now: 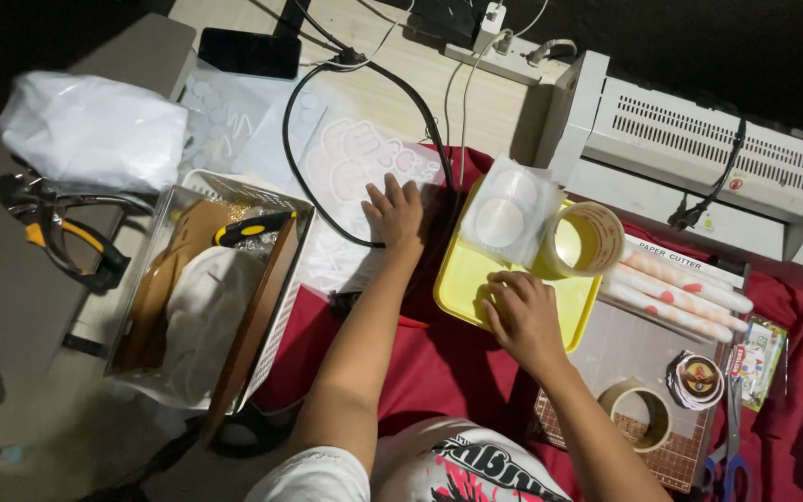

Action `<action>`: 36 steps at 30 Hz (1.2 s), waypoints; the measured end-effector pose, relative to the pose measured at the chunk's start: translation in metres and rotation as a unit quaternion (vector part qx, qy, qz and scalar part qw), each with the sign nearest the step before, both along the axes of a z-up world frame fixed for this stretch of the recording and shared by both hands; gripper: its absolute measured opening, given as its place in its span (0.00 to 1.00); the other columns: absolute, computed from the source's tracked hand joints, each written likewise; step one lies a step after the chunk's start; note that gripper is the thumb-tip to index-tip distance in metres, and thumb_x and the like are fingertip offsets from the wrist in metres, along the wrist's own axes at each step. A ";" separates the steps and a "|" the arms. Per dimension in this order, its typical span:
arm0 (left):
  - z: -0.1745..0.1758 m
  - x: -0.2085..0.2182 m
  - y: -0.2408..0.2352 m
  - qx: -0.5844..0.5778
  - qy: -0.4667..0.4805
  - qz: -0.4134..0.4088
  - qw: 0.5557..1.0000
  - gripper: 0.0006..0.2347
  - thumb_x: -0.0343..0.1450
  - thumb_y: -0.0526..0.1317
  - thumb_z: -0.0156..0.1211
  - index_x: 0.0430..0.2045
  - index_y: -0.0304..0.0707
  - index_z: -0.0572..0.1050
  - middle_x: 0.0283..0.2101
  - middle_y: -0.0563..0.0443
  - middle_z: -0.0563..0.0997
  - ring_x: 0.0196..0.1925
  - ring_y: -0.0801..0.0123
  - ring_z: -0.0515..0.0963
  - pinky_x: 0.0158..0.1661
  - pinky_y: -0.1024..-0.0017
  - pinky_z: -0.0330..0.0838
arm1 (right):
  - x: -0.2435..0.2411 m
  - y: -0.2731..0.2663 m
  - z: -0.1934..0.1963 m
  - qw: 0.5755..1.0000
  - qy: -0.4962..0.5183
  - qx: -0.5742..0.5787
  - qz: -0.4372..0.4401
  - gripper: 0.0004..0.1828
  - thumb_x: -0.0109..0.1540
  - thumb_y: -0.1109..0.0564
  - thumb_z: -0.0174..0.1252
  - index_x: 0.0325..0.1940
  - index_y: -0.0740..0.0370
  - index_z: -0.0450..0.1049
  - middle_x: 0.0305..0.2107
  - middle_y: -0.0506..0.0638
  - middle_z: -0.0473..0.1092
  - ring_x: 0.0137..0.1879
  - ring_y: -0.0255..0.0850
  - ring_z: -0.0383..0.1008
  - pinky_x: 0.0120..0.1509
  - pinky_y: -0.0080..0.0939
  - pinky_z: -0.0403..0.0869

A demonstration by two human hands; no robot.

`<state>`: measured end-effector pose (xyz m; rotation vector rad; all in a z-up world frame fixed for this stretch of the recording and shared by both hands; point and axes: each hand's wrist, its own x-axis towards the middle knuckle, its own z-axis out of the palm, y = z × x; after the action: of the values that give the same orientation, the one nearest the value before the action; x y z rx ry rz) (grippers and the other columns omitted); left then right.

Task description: Rolling printed vinyl sticker sheets and securing them with masking tape.

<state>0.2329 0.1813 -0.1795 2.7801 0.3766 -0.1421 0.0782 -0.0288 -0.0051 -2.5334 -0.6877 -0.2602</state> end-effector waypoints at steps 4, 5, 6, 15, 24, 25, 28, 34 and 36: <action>-0.013 -0.003 0.005 0.024 0.018 -0.013 0.999 0.18 0.77 0.40 0.48 0.64 0.46 0.61 0.77 0.36 0.48 0.76 0.24 0.42 0.68 0.28 0.37 | 0.000 0.002 0.000 1.000 0.002 -0.004 -0.013 0.13 0.59 0.57 0.64 0.47 0.59 0.77 0.51 0.49 0.73 0.58 0.50 0.70 0.59 0.50 0.66; -0.028 -0.002 0.007 0.036 -0.024 -0.019 0.999 0.21 0.73 0.40 0.49 0.63 0.48 0.63 0.75 0.36 0.51 0.74 0.25 0.44 0.65 0.29 0.38 | 0.000 0.002 0.000 1.000 0.001 0.000 -0.011 0.13 0.58 0.58 0.64 0.47 0.59 0.77 0.51 0.49 0.73 0.58 0.50 0.69 0.60 0.50 0.66; -0.043 0.000 0.008 0.047 -0.066 -0.026 0.996 0.23 0.69 0.39 0.50 0.63 0.50 0.64 0.74 0.36 0.54 0.72 0.26 0.46 0.63 0.29 0.39 | 0.000 0.002 0.000 1.000 0.000 0.004 -0.008 0.13 0.58 0.58 0.64 0.47 0.59 0.77 0.50 0.50 0.73 0.58 0.50 0.69 0.60 0.50 0.66; -0.028 -0.028 0.023 -0.159 -0.406 0.040 0.899 0.08 0.74 0.33 0.61 0.47 0.39 0.80 0.61 0.45 0.77 0.69 0.44 0.68 0.67 0.55 0.62 | -0.002 0.001 0.001 1.000 -0.014 0.010 -0.003 0.13 0.59 0.59 0.64 0.47 0.60 0.76 0.51 0.50 0.73 0.59 0.48 0.70 0.59 0.49 0.66; 0.078 -0.028 0.023 -0.355 -0.466 0.133 0.800 0.08 0.73 0.29 0.61 0.45 0.35 0.79 0.41 0.48 0.76 0.40 0.62 0.75 0.44 0.68 0.73 | -0.004 0.001 0.003 1.000 -0.014 0.016 -0.004 0.11 0.60 0.59 0.64 0.47 0.60 0.76 0.50 0.50 0.73 0.58 0.48 0.70 0.59 0.49 0.66; 0.095 -0.032 0.022 -0.356 -0.466 0.130 0.799 0.08 0.73 0.29 0.61 0.45 0.35 0.79 0.41 0.48 0.76 0.40 0.62 0.75 0.44 0.68 0.73 | -0.004 0.002 0.002 1.000 -0.016 0.017 -0.007 0.11 0.60 0.59 0.64 0.47 0.60 0.76 0.50 0.50 0.73 0.58 0.48 0.70 0.59 0.49 0.66; 0.144 -0.049 0.014 -0.362 -0.521 0.074 0.769 0.09 0.74 0.27 0.60 0.47 0.33 0.73 0.45 0.48 0.74 0.44 0.64 0.75 0.48 0.68 0.73 | -0.004 0.000 -0.001 1.000 -0.020 0.020 -0.012 0.13 0.60 0.58 0.64 0.48 0.61 0.76 0.50 0.51 0.73 0.59 0.49 0.70 0.60 0.50 0.66; 0.215 -0.122 -0.032 -0.392 -0.557 -0.016 0.732 0.10 0.73 0.25 0.61 0.43 0.31 0.66 0.46 0.42 0.70 0.49 0.56 0.74 0.52 0.64 0.72 | -0.008 0.004 -0.010 0.988 -0.062 0.135 -0.043 0.31 0.61 0.52 0.67 0.65 0.68 0.67 0.58 0.63 0.66 0.62 0.57 0.67 0.65 0.53 0.69; 0.231 -0.156 -0.053 -0.446 -0.544 -0.132 0.698 0.12 0.72 0.26 0.58 0.44 0.32 0.62 0.46 0.41 0.68 0.54 0.50 0.75 0.59 0.57 0.74 | -0.010 0.015 0.003 0.968 -0.145 0.204 -0.026 0.44 0.62 0.44 0.69 0.70 0.72 0.57 0.63 0.70 0.59 0.68 0.63 0.61 0.72 0.56 0.63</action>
<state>0.0768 0.1282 0.0515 1.5027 -0.3426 0.9574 0.0679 -0.0135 -0.0024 -2.1383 -0.6005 -0.7252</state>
